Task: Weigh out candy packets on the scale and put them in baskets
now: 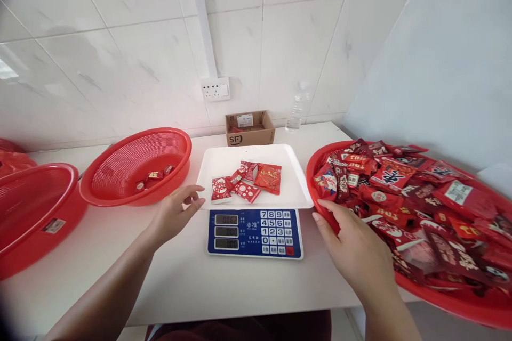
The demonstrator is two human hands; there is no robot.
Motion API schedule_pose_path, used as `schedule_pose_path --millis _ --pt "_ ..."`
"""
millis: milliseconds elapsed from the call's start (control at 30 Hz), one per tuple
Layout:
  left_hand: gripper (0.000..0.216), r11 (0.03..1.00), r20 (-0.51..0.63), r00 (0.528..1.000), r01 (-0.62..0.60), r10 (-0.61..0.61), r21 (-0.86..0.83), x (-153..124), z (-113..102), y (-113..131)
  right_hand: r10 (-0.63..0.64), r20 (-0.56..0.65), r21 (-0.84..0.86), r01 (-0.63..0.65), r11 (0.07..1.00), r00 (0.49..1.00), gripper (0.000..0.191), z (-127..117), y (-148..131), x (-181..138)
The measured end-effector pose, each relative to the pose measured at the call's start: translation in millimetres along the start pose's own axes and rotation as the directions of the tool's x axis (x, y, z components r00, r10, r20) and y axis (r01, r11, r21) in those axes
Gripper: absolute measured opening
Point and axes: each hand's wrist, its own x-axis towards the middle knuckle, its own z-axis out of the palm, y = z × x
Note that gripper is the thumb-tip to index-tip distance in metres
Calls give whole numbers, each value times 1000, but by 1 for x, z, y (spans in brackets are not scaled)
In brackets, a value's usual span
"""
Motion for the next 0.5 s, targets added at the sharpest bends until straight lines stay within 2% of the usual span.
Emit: schedule_pose_path --millis 100,200,367,500 --pt "23 987 56 990 -134 130 87 10 8 11 -20 -31 12 20 1000 999 50 4 3 1" --pt "22 964 122 972 -219 201 153 25 15 22 -31 -43 17 32 999 999 49 6 5 2" --pt "29 944 145 954 -285 263 165 46 25 30 -54 -53 21 55 998 997 50 7 7 3" --pt "37 941 101 957 -287 272 180 50 21 23 -84 -61 31 86 996 995 51 10 10 4"
